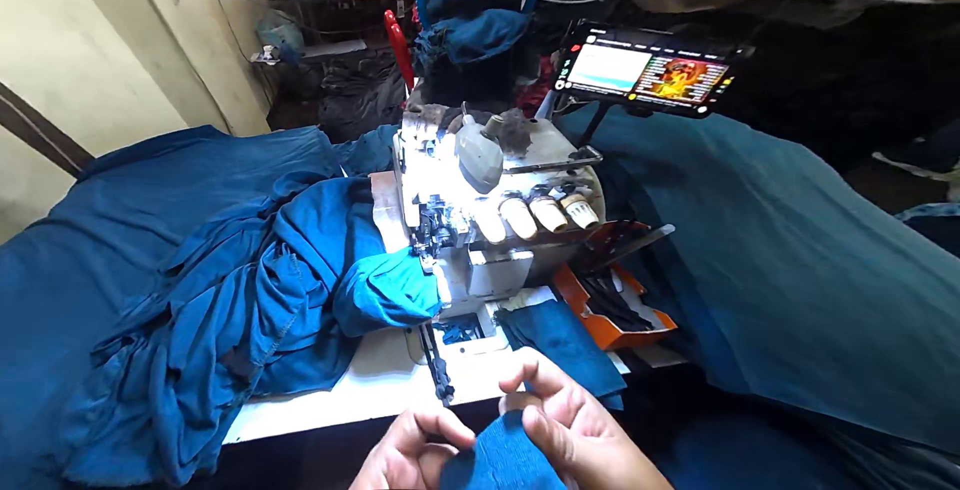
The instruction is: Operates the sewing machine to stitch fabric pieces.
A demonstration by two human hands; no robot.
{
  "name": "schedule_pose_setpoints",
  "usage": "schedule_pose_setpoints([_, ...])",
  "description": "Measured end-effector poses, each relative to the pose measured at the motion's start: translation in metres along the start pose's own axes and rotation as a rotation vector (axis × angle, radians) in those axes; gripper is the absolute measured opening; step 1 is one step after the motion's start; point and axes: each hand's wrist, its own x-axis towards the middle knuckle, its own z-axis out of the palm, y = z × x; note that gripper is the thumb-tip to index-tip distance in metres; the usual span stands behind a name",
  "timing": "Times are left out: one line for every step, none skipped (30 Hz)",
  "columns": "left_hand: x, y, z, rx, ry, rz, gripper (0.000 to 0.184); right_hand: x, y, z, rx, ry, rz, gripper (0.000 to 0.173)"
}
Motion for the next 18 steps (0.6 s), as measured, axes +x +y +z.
schedule_pose_setpoints([-0.001, 0.001, -0.001, -0.002, 0.025, 0.018, 0.040, 0.000, 0.001, -0.001, 0.003, 0.001, 0.014, 0.021])
schedule_pose_setpoints([-0.002, 0.002, -0.002, 0.005, 0.053, 0.037, 0.038, -0.001, 0.003, -0.001, 0.003, -0.001, 0.026, 0.021])
schedule_pose_setpoints([-0.003, 0.003, -0.003, 0.017, 0.072, 0.052, 0.035, -0.001, 0.004, -0.001, -0.009, -0.002, 0.037, 0.020])
schedule_pose_setpoints([-0.003, 0.003, -0.004, 0.025, 0.089, 0.061, 0.031, -0.001, 0.005, 0.000, -0.019, -0.002, 0.047, 0.020])
schedule_pose_setpoints([-0.004, 0.003, -0.005, 0.028, 0.094, 0.062, 0.027, -0.001, 0.006, 0.001, -0.019, 0.000, 0.044, 0.021])
schedule_pose_setpoints([-0.004, 0.004, -0.005, 0.028, 0.094, 0.058, 0.025, -0.001, 0.007, 0.001, -0.022, -0.001, 0.037, 0.021])
schedule_pose_setpoints([-0.004, 0.005, -0.005, 0.019, 0.091, 0.053, 0.024, -0.001, 0.007, 0.003, -0.028, 0.001, 0.024, 0.021])
schedule_pose_setpoints([-0.004, 0.006, -0.005, -0.001, 0.093, 0.051, 0.023, -0.001, 0.008, 0.004, -0.025, 0.003, 0.010, 0.021])
schedule_pose_setpoints([-0.004, 0.006, -0.005, -0.028, 0.103, 0.055, 0.022, -0.001, 0.009, 0.005, -0.020, 0.001, -0.003, 0.021])
schedule_pose_setpoints([-0.005, 0.006, -0.006, -0.063, 0.112, 0.073, 0.022, -0.002, 0.010, 0.005, -0.047, -0.017, -0.018, 0.021])
schedule_pose_setpoints([-0.006, 0.003, -0.010, -0.117, 0.110, 0.105, 0.023, -0.002, 0.011, 0.005, -0.124, -0.053, -0.047, 0.021])
schedule_pose_setpoints([-0.007, -0.003, -0.017, -0.174, 0.085, 0.152, 0.024, -0.004, 0.013, 0.004, -0.248, -0.098, -0.085, 0.023])
schedule_pose_setpoints([-0.009, -0.012, -0.027, -0.213, 0.043, 0.206, 0.027, -0.006, 0.013, 0.006, -0.411, -0.117, -0.113, 0.028])
schedule_pose_setpoints([-0.012, -0.018, -0.033, -0.190, 0.021, 0.237, 0.030, -0.008, 0.013, 0.008, -0.581, -0.109, -0.132, 0.033])
schedule_pose_setpoints([-0.015, -0.022, -0.037, -0.122, 0.020, 0.243, 0.035, -0.010, 0.013, 0.012, -0.735, -0.073, -0.152, 0.032])
schedule_pose_setpoints([-0.018, -0.022, -0.034, -0.027, 0.065, 0.227, 0.039, -0.010, 0.014, 0.015, -0.878, -0.028, -0.173, 0.026])
schedule_pose_setpoints([-0.018, -0.016, -0.024, 0.073, 0.128, 0.193, 0.041, -0.010, 0.015, 0.016, -0.987, 0.011, -0.202, 0.019])
schedule_pose_setpoints([-0.017, -0.008, -0.011, 0.171, 0.218, 0.152, 0.040, -0.010, 0.017, 0.015, -1.075, 0.030, -0.224, 0.013])
